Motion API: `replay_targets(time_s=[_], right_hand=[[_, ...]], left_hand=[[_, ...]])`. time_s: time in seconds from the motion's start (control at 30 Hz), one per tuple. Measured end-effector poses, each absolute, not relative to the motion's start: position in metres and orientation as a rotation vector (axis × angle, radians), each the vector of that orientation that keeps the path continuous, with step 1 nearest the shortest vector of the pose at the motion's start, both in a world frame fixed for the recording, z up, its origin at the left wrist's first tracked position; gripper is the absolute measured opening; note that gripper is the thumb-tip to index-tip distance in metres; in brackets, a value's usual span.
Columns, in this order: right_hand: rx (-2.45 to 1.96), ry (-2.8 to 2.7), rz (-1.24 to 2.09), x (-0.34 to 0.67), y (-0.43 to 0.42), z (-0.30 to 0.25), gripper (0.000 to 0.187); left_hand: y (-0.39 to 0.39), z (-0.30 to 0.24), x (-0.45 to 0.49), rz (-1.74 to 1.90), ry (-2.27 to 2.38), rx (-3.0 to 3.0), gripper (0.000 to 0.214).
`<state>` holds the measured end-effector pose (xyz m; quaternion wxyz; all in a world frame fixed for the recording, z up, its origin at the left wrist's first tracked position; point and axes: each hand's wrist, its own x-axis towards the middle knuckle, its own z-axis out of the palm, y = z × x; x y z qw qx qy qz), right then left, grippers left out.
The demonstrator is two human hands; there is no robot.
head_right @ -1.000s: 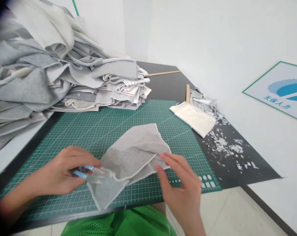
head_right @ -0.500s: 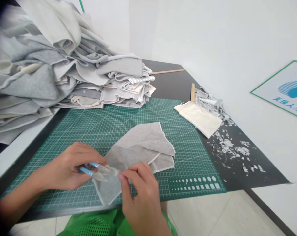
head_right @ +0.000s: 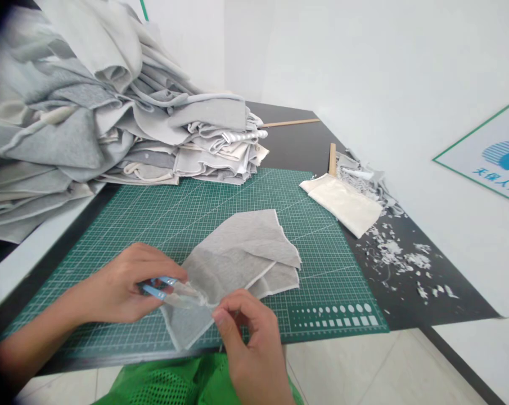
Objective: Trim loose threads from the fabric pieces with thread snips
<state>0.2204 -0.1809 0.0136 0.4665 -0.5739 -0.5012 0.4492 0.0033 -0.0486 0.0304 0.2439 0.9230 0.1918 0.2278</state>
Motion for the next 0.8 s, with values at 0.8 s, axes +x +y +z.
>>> replay_targets(time_s=[0.8], right_hand=[[-1.137, -0.831, 1.290, 0.210, -0.186, -0.017, 0.029]], left_hand=[[-0.057, 0.061, -0.006, 0.268, 0.754, 1.914, 0.021]])
